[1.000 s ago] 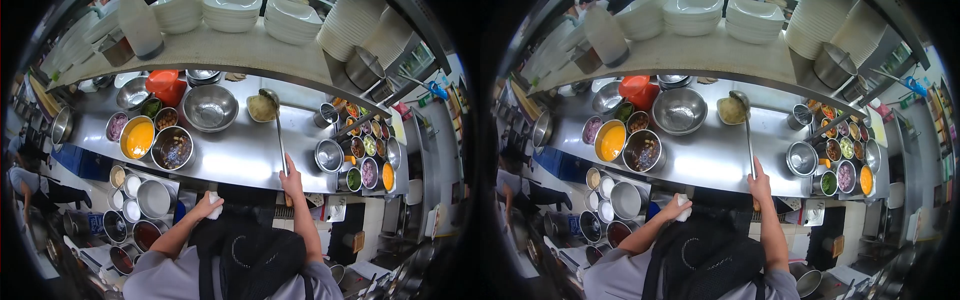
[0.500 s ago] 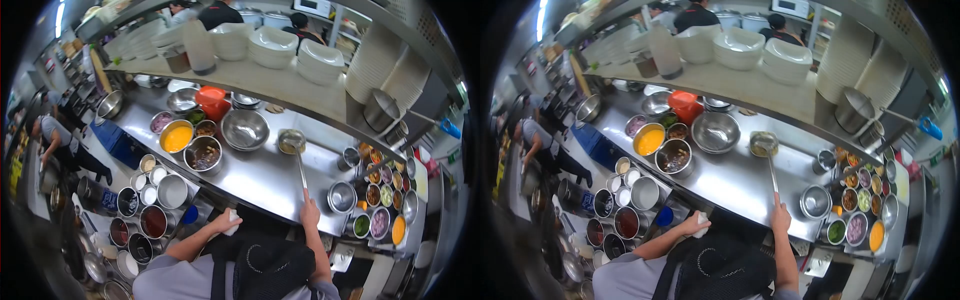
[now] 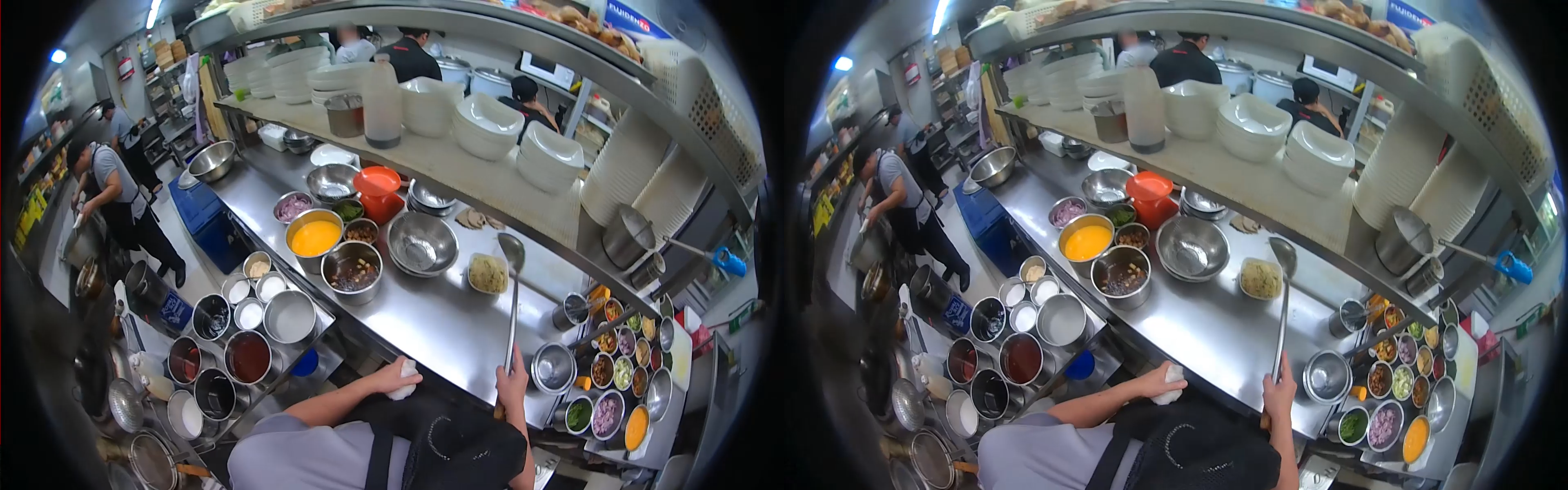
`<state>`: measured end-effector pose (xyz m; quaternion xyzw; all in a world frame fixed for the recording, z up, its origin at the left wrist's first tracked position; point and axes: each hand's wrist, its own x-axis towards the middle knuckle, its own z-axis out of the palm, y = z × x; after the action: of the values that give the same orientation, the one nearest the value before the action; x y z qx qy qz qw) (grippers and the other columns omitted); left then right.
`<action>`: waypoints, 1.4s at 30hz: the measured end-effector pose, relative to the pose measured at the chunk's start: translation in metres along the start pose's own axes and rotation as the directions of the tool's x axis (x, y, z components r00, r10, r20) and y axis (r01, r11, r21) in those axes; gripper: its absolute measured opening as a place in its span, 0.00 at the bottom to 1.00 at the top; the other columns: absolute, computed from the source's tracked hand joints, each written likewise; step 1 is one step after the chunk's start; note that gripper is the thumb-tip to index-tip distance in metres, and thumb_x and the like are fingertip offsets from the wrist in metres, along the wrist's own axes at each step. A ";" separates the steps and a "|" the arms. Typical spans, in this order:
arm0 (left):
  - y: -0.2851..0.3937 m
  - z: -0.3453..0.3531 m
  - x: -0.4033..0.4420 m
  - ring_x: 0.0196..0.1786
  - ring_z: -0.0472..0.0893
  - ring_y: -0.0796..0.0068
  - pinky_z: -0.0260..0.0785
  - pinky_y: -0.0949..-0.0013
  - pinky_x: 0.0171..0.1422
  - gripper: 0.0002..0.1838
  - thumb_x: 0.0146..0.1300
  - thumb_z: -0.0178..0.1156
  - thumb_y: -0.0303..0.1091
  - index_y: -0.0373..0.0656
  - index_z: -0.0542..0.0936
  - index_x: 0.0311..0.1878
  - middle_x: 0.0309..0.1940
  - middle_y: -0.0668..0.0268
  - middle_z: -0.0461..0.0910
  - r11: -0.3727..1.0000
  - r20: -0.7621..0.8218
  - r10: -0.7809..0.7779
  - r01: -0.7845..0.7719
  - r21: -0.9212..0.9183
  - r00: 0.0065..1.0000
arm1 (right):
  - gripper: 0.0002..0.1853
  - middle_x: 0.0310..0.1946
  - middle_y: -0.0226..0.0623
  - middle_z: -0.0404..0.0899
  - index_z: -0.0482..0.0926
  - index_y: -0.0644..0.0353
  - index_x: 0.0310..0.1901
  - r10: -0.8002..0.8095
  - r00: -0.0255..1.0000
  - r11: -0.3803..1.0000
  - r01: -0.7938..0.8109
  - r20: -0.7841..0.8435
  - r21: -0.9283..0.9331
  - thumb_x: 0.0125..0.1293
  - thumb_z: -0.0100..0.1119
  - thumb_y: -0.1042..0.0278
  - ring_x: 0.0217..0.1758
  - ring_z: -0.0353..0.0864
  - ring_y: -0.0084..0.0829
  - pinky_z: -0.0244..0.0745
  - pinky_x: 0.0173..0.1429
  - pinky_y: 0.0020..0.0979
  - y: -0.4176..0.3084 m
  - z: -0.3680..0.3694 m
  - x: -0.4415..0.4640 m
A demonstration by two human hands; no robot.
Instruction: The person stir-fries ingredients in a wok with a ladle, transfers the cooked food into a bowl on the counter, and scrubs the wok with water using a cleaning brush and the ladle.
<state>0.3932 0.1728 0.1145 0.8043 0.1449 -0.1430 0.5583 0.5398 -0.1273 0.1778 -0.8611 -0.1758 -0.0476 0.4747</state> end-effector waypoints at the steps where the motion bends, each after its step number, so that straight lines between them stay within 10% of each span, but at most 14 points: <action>1: -0.011 0.004 0.012 0.57 0.80 0.52 0.71 0.58 0.62 0.48 0.57 0.67 0.64 0.30 0.65 0.64 0.53 0.43 0.78 0.995 -0.027 0.101 -0.100 0.005 0.995 | 0.40 0.28 0.41 0.78 0.58 0.53 0.76 0.282 0.951 0.911 -0.308 0.130 0.275 0.60 0.53 0.83 0.20 0.79 0.32 0.72 0.23 0.32 -0.013 -0.002 -0.001; 6: 0.077 -0.040 0.004 0.55 0.81 0.55 0.71 0.59 0.60 0.46 0.57 0.66 0.65 0.32 0.66 0.63 0.52 0.46 0.79 0.983 0.086 0.181 -0.183 0.015 0.980 | 0.41 0.23 0.35 0.72 0.53 0.48 0.77 0.383 0.877 0.365 -0.432 0.290 0.824 0.64 0.54 0.81 0.10 0.64 0.21 0.60 0.12 0.24 -0.026 -0.021 -0.014; 13: 0.085 -0.056 0.049 0.52 0.80 0.62 0.72 0.63 0.58 0.41 0.58 0.67 0.61 0.36 0.68 0.61 0.49 0.54 0.79 0.945 0.255 0.317 -0.328 -0.002 0.913 | 0.35 0.24 0.27 0.63 0.46 0.39 0.78 0.300 0.856 0.054 -0.455 0.421 0.889 0.74 0.48 0.69 0.12 0.59 0.14 0.55 0.15 0.20 -0.080 -0.057 -0.101; 16: 0.064 -0.041 0.061 0.50 0.80 0.68 0.72 0.65 0.56 0.36 0.59 0.71 0.53 0.36 0.69 0.58 0.47 0.58 0.80 0.944 0.500 0.296 -0.329 -0.024 0.814 | 0.41 0.24 0.34 0.65 0.45 0.45 0.78 0.298 0.916 -0.146 -0.235 0.270 0.961 0.67 0.51 0.77 0.10 0.59 0.17 0.56 0.11 0.24 -0.113 -0.043 -0.174; 18: 0.041 -0.024 0.066 0.46 0.80 0.73 0.74 0.66 0.52 0.30 0.60 0.71 0.46 0.35 0.69 0.55 0.43 0.61 0.81 0.944 0.599 0.291 -0.324 -0.055 0.746 | 0.42 0.25 0.37 0.67 0.45 0.48 0.78 0.377 0.917 -0.175 -0.071 0.134 0.982 0.65 0.51 0.79 0.10 0.59 0.17 0.55 0.11 0.23 -0.151 -0.032 -0.205; 22: 0.011 0.021 0.073 0.38 0.81 0.74 0.76 0.66 0.46 0.22 0.63 0.69 0.36 0.38 0.68 0.51 0.37 0.64 0.79 0.918 0.922 0.233 -0.384 -0.103 0.310 | 0.43 0.29 0.39 0.73 0.45 0.52 0.78 0.601 0.785 0.066 0.136 -0.148 0.988 0.65 0.53 0.81 0.10 0.61 0.16 0.55 0.12 0.21 -0.217 -0.017 -0.290; 24: 0.032 0.043 0.036 0.40 0.81 0.72 0.76 0.66 0.47 0.21 0.63 0.69 0.34 0.38 0.69 0.51 0.39 0.63 0.79 0.936 0.937 0.170 -0.348 -0.056 0.306 | 0.41 0.32 0.39 0.73 0.47 0.51 0.78 0.598 0.718 0.128 0.354 -0.357 0.926 0.67 0.55 0.78 0.10 0.62 0.15 0.58 0.12 0.21 -0.249 -0.002 -0.340; 30: 0.053 0.109 -0.017 0.42 0.79 0.71 0.75 0.66 0.47 0.27 0.61 0.70 0.35 0.38 0.67 0.57 0.42 0.61 0.77 0.848 0.998 0.051 -0.527 -0.060 -0.031 | 0.39 0.29 0.30 0.70 0.50 0.49 0.76 0.579 0.022 0.673 0.552 -0.815 0.493 0.67 0.58 0.76 0.13 0.63 0.13 0.61 0.16 0.19 -0.377 0.080 -0.441; 35: 0.068 0.181 -0.072 0.47 0.78 0.70 0.74 0.65 0.51 0.27 0.61 0.69 0.32 0.39 0.66 0.58 0.46 0.62 0.75 0.793 0.972 -0.021 -0.597 -0.126 -0.234 | 0.40 0.23 0.29 0.71 0.51 0.53 0.76 0.318 -0.653 0.944 0.155 -0.687 0.290 0.66 0.60 0.77 0.15 0.68 0.19 0.64 0.19 0.26 -0.437 0.142 -0.529; 42: 0.016 0.218 -0.223 0.47 0.79 0.67 0.75 0.62 0.51 0.26 0.60 0.64 0.23 0.41 0.64 0.59 0.48 0.60 0.75 0.906 0.920 -0.221 -0.417 0.070 -0.324 | 0.37 0.26 0.35 0.77 0.56 0.61 0.74 -0.212 -0.947 0.705 -0.319 -0.241 0.633 0.64 0.57 0.78 0.16 0.73 0.22 0.70 0.21 0.28 -0.496 0.266 -0.674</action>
<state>0.1798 -0.0536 0.1422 0.4471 -0.4726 -0.7071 0.2769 -0.2844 0.1631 0.2619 -0.1521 0.7369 -0.6525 0.0900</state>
